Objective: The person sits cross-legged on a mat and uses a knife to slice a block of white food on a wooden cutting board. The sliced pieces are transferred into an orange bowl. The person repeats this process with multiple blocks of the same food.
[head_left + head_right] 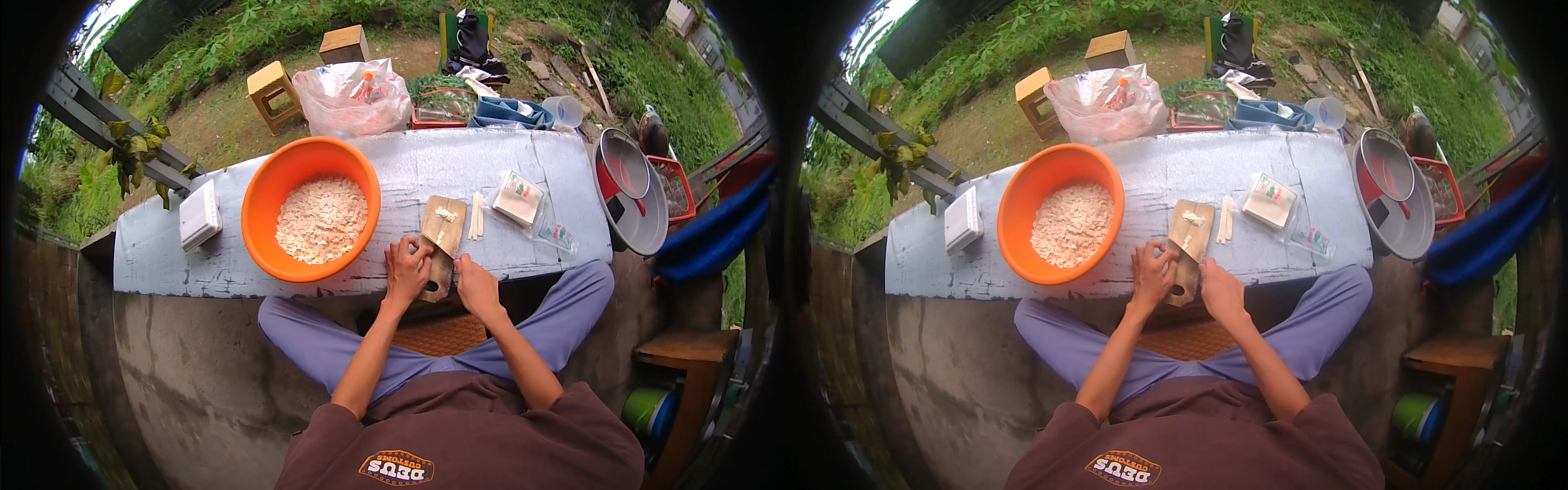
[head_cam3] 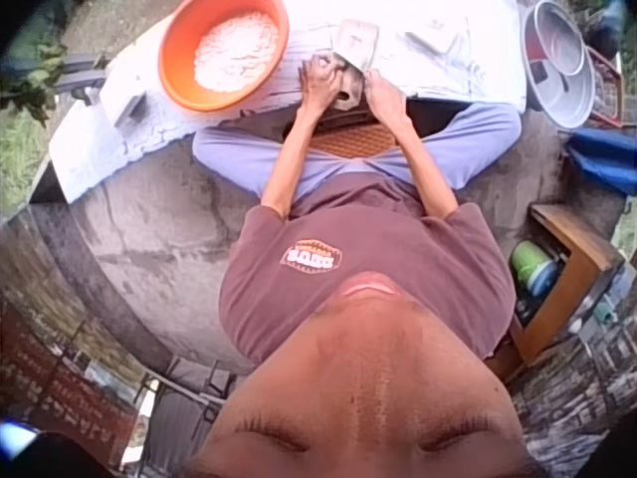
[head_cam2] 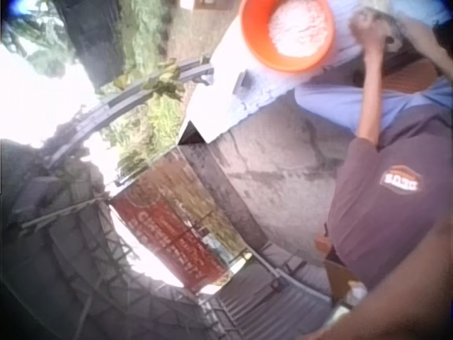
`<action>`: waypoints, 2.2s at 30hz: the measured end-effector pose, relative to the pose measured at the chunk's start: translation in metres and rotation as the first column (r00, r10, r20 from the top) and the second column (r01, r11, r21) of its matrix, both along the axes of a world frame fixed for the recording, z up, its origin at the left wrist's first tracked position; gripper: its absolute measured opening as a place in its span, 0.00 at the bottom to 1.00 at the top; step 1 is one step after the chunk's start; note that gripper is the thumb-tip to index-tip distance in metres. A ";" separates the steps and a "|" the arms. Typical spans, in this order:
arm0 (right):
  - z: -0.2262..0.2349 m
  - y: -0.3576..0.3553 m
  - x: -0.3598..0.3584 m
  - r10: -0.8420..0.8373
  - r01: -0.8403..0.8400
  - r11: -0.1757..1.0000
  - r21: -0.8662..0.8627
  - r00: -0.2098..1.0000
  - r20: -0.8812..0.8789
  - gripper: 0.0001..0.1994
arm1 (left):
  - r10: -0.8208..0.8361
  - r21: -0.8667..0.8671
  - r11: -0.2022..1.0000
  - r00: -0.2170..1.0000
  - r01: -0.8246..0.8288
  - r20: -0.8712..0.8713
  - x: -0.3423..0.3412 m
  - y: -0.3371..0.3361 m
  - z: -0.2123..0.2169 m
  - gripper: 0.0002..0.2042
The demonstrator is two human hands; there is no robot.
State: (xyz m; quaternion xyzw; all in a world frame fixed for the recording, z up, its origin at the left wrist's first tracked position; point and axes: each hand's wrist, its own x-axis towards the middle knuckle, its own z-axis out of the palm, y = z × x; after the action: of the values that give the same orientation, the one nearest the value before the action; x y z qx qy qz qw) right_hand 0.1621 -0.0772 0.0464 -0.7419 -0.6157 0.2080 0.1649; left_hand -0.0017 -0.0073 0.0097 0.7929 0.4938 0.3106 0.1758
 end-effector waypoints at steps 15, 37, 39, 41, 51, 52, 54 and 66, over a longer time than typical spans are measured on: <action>0.009 0.004 -0.010 0.011 -0.013 0.998 -0.054 0.999 -0.031 0.16 | -0.018 -0.063 0.998 0.997 0.023 0.073 -0.009 -0.002 -0.010 0.07; 0.014 0.005 -0.015 0.041 -0.050 0.991 -0.123 0.996 -0.075 0.18 | -0.055 0.001 0.999 0.997 0.055 0.061 -0.022 -0.010 -0.009 0.07; 0.021 0.002 -0.015 0.054 -0.065 0.986 -0.155 0.996 -0.075 0.18 | -0.058 -0.003 0.998 0.996 0.058 0.068 -0.026 -0.009 -0.009 0.07; 0.026 -0.010 -0.014 0.073 -0.081 0.976 -0.201 0.996 -0.050 0.18 | -0.057 -0.037 0.998 0.996 0.060 0.070 -0.027 -0.011 -0.009 0.07; 0.013 -0.002 -0.015 0.068 -0.091 0.978 -0.189 0.990 -0.122 0.19 | -0.071 0.036 0.997 0.995 0.069 0.071 -0.030 -0.013 -0.008 0.06; 0.022 -0.008 -0.014 0.072 -0.094 0.972 -0.214 0.992 -0.106 0.18 | -0.065 0.026 0.998 0.995 0.064 0.073 -0.030 -0.014 -0.008 0.06; 0.023 -0.014 -0.013 0.076 -0.095 0.964 -0.248 0.993 -0.085 0.18 | -0.056 0.008 0.998 0.996 0.056 0.071 -0.031 -0.016 -0.010 0.06; 0.028 -0.015 -0.019 0.091 -0.107 0.968 -0.226 0.993 -0.081 0.18 | -0.026 0.029 0.999 0.994 0.023 0.102 -0.033 -0.016 -0.016 0.06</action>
State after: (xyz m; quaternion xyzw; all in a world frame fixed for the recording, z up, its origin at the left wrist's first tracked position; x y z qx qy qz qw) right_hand 0.1433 -0.0922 0.0740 -0.7166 -0.6177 0.3115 0.0889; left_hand -0.0352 -0.0234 -0.0058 0.7843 0.4702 0.3554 0.1937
